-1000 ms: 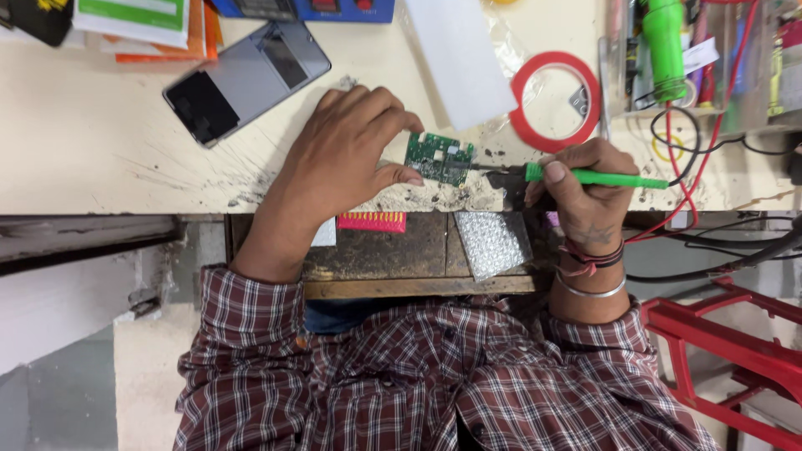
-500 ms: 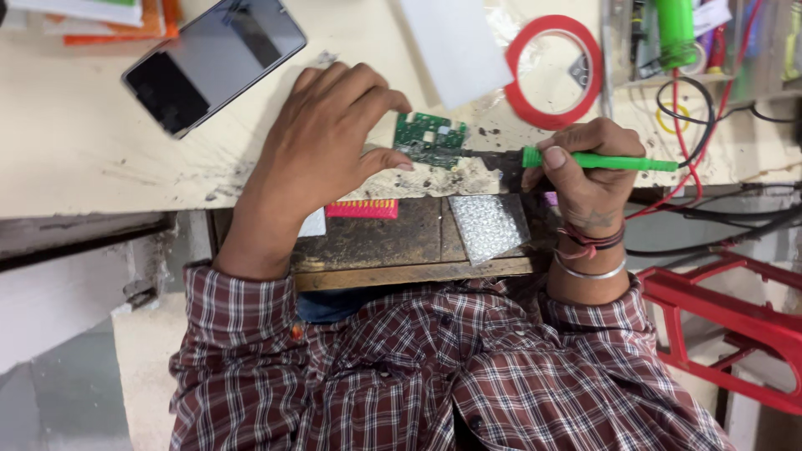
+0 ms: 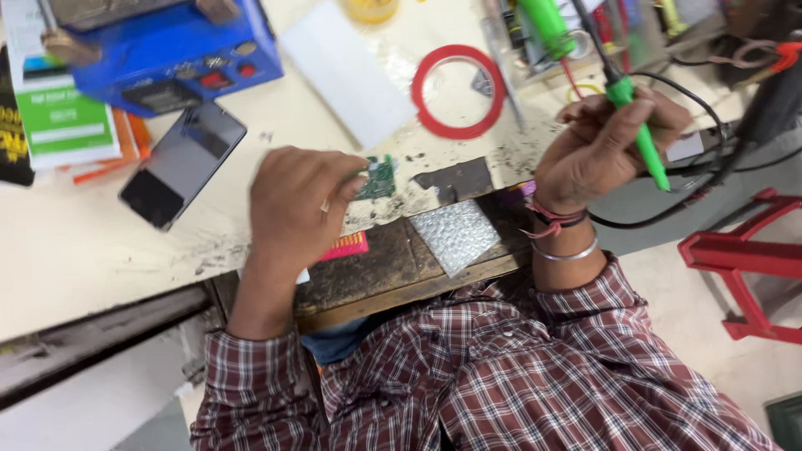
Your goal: The person solders a green circuit board on a cluttered workbench, holding the board steady with one hand while applying a green-handled soldering iron to its components with the other. They reposition the board and continue soldering different points, then set the iron down at the end.
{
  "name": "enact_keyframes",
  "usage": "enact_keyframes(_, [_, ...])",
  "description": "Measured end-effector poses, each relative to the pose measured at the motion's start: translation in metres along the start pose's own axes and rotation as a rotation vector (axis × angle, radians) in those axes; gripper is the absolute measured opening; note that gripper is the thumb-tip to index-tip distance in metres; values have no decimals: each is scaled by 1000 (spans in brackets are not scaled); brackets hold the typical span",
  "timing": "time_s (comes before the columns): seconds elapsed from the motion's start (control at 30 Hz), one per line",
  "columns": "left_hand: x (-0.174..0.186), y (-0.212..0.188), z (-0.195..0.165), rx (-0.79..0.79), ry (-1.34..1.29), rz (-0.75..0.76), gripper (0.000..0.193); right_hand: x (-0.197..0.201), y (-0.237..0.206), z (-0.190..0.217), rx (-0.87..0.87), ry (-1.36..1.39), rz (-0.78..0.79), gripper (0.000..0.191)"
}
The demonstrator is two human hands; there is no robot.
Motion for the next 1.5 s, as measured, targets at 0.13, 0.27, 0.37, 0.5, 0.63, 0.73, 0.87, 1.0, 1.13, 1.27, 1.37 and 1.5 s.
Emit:
enact_keyframes(0.13, [-36,29,-49,-190,-82,56,20,7,1,-3,-99,52,-99,21])
enact_keyframes(0.27, [-89,78,-80,-426,48,146,27,8,5,-3,-117,123,-221,19])
enact_keyframes(0.37, [-114,100,-89,-561,160,107,10,6,6,2,-148,142,-190,22])
enact_keyframes(0.5, [-133,108,-85,-642,168,106,5,4,10,5,-142,160,-204,21])
enact_keyframes(0.63, [-141,109,-81,-643,173,23,10,3,14,4,-134,156,-245,21])
enact_keyframes(0.73, [-145,109,-81,-635,192,43,5,4,13,7,-149,156,-276,21])
enact_keyframes(0.87, [-132,113,-83,-663,203,36,5,1,12,8,-138,129,-266,22])
enact_keyframes(1.0, [-98,110,-92,-647,83,-30,8,1,12,7,-135,146,-252,22])
enact_keyframes(1.13, [-59,88,-98,-369,-190,-205,16,5,13,6,-148,164,-247,22])
enact_keyframes(1.27, [-32,28,-101,106,-731,-223,15,6,11,5,-152,192,-234,21])
enact_keyframes(1.37, [-21,-28,-100,500,-1111,-162,16,7,9,6,-186,194,-199,22])
enact_keyframes(1.5, [-32,-96,-124,939,-1199,151,42,7,5,6,-239,206,-156,22])
Point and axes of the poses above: each hand's wrist, its own y-axis towards the middle knuckle, its own x-axis out of the back of the hand, z = x × y, the point moved 2 cm from there along y, towards the middle knuckle, and after that the axes turned 5 degrees about -z, right-handed, at the moved point
